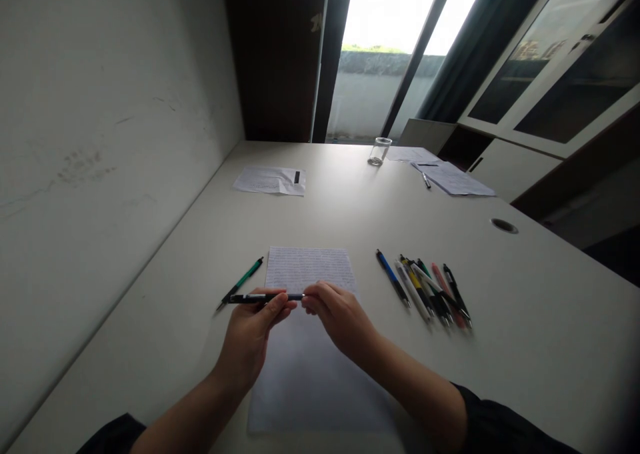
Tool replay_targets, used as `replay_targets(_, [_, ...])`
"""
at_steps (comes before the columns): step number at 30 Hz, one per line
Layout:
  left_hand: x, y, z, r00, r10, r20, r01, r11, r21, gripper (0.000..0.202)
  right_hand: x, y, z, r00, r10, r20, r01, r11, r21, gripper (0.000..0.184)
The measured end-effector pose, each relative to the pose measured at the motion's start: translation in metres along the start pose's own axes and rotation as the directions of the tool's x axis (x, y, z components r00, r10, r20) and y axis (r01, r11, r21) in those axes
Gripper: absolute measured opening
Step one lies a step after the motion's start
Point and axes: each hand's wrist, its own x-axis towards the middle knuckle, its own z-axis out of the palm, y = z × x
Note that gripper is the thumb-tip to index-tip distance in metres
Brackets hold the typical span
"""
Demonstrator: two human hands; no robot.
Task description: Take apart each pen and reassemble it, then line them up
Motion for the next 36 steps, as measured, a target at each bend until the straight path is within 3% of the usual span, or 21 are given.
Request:
replay_targets(3, [-0.0007, 0.0001, -0.0004, 1.0, -0.002, 0.005, 0.002, 1.0, -0.001, 0.021, -0.0009, 0.0019, 0.0024, 0.998, -0.002, -0.062, 0.001, 1.0, -0.015, 0.004])
replay_targets(7, [-0.002, 0.0012, 0.0007, 1.0, -0.001, -0.002, 0.001, 1.0, -0.014, 0.022, -0.0001, -0.0003, -0.0007, 0.996, -0.028, -0.079, 0.029, 0.999, 0.019, 0.01])
replay_targets(10, [-0.0022, 0.0015, 0.0014, 1.0, -0.001, -0.003, 0.001, 1.0, -0.014, 0.023, 0.001, -0.0032, -0.0048, 1.0, -0.027, -0.003, 0.027, 0.999, 0.017, 0.011])
replay_targets(14, [-0.0012, 0.0003, 0.001, 1.0, -0.003, 0.002, 0.003, 1.0, -0.005, 0.023, 0.0009, -0.0027, -0.0052, 0.997, 0.001, 0.072, -0.003, 1.0, 0.018, 0.029])
replay_targets(23, [-0.0018, 0.0011, 0.0008, 1.0, 0.003, 0.012, -0.003, 1.0, -0.019, 0.02, -0.0008, 0.0027, 0.0001, 0.997, -0.029, -0.077, 0.03, 1.0, 0.008, 0.008])
replay_targets(27, [-0.002, -0.0002, -0.0003, 1.0, 0.005, 0.025, -0.004, 1.0, -0.025, 0.018, 0.0, -0.0008, -0.0046, 1.0, -0.009, -0.004, 0.009, 1.0, 0.016, 0.013])
replay_targets(31, [-0.001, -0.0021, -0.0008, 1.0, 0.0, 0.0, 0.0, 1.0, -0.021, 0.021, 0.0011, -0.0023, -0.0062, 0.996, 0.001, 0.087, -0.004, 0.999, 0.032, 0.033])
replay_targets(36, [0.0, -0.0014, 0.0, 1.0, 0.0, 0.007, 0.0, 0.999, -0.035, 0.02, 0.0002, 0.0014, -0.0027, 0.999, -0.037, 0.032, 0.036, 0.999, 0.02, 0.021])
